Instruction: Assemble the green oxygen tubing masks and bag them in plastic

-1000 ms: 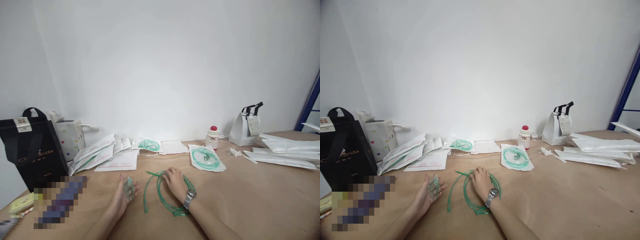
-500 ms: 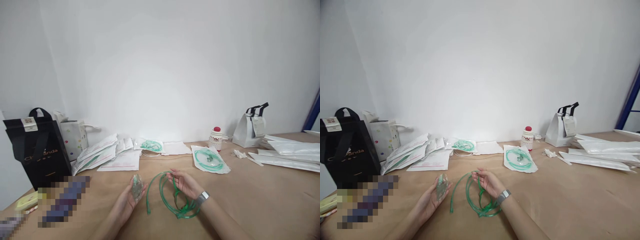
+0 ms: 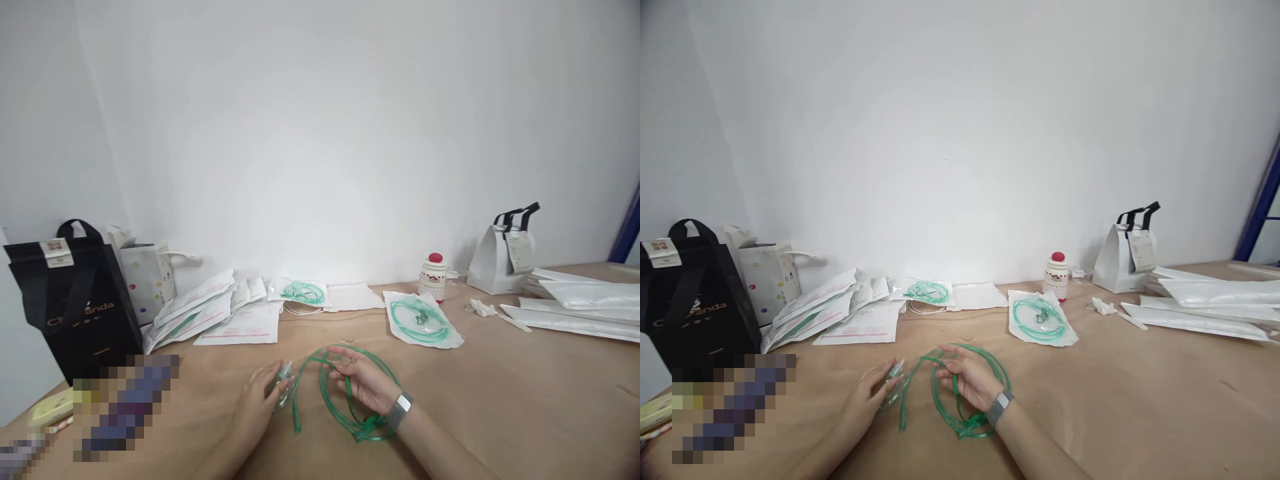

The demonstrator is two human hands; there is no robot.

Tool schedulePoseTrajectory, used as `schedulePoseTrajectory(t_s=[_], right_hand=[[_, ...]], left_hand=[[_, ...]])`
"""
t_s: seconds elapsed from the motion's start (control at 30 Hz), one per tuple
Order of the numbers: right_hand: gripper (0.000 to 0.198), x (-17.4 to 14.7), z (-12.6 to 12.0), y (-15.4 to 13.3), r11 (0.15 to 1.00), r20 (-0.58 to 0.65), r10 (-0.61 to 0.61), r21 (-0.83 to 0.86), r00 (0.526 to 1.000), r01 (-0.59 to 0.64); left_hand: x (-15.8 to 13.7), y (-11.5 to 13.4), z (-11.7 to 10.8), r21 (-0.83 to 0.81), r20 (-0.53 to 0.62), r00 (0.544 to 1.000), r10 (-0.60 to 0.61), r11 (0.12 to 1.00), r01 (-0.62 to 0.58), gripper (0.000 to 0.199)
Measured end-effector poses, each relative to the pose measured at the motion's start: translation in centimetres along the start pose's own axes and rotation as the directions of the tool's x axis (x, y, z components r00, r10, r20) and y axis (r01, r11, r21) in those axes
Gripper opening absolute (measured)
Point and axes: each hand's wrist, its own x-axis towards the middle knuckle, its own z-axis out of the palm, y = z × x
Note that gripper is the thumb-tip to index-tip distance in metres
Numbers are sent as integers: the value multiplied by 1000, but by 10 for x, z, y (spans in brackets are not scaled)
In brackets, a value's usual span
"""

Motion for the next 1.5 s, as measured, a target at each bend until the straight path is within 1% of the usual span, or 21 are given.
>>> schedulePoseTrajectory(t_s=[0.07, 0.13, 0.2, 0.27, 0.33, 0.4, 0.53, 0.6, 0.67, 0.7, 0.73, 0.77, 0.8, 0.83, 0.93, 1.03, 1.13, 1.23, 1.3, 1.37, 1.5], right_hand=[[32, -3, 5, 1, 1000, 44, 18, -19, 999, -17], [32, -4, 8, 1, 998, 69, 22, -57, 997, -18], [28, -4, 9, 2, 995, 61, -3, -104, 998, 9], [21, -3, 8, 4, 985, 24, -47, -163, 999, 50], [19, 1, 5, 6, 967, -25, -93, -240, 995, 84], [21, 4, 1, 10, 932, -68, -136, -346, 988, 105], [16, 4, 1, 17, 810, -112, -281, -560, 953, 173], [8, 1, 5, 21, 638, -70, -427, -731, 902, 245], [6, -1, 10, 25, 333, 62, -533, -902, 844, 277], [10, -2, 13, 27, 174, 141, -541, -946, 829, 274], [16, -1, 15, 29, 55, 201, -522, -962, 829, 268], [21, -1, 17, 31, -2, 235, -489, -963, 840, 268], [23, 1, 18, 33, -9, 252, -458, -960, 852, 279], [22, 2, 19, 35, 22, 256, -437, -955, 862, 295], [7, 7, 19, 39, 198, 227, -429, -921, 874, 336], [15, 11, 17, 39, 342, 159, -464, -876, 872, 342], [12, 14, 16, 35, 520, 44, -479, -790, 877, 324], [8, 14, 16, 28, 699, -22, -421, -644, 907, 309], [23, 10, 18, 25, 782, -24, -371, -548, 928, 299], [33, 6, 22, 22, 833, -15, -326, -477, 945, 280], [28, 1, 30, 22, 878, 16, -277, -402, 961, 260]], left_hand=[[1, -1, -6, 59, 10, 999, 48, 997, -49, 42], [1, -1, -11, 151, 99, 982, 159, 973, -172, 44], [0, -2, -14, 272, 202, 939, 279, 905, -327, 53], [0, -6, -14, 377, 233, 913, 334, 835, -402, 57], [1, -13, -11, 422, 186, 929, 320, 828, -370, 53], [2, -20, -9, 413, 117, 959, 259, 865, -285, 49], [3, -25, -7, 336, 13, 990, 139, 932, -135, 41], [3, -25, -8, 305, 4, 992, 127, 945, -122, 37], [3, -23, -9, 258, -10, 993, 115, 960, -109, 34], [3, -22, -10, 231, -22, 994, 106, 968, -98, 34], [3, -21, -10, 200, -38, 995, 93, 976, -83, 32], [2, -20, -10, 167, -56, 996, 75, 984, -64, 31], [2, -18, -9, 129, -75, 996, 52, 991, -42, 29], [2, -16, -9, 87, -89, 996, 25, 996, -17, 27], [1, -10, -4, -69, -86, 994, -64, 996, 58, 29], [0, -5, 2, -215, -52, 992, -114, 971, 100, 44], [-1, -3, 7, -276, -53, 992, -119, 956, 100, 57], [-2, 0, 10, -239, -60, 995, -81, 969, 64, 50], [-4, 3, 11, -179, -58, 997, -42, 983, 31, 38], [-7, 7, 11, -110, -49, 999, -14, 994, 8, 29], [-14, 15, 10, 12, -33, 999, 13, 1000, -13, 24]])
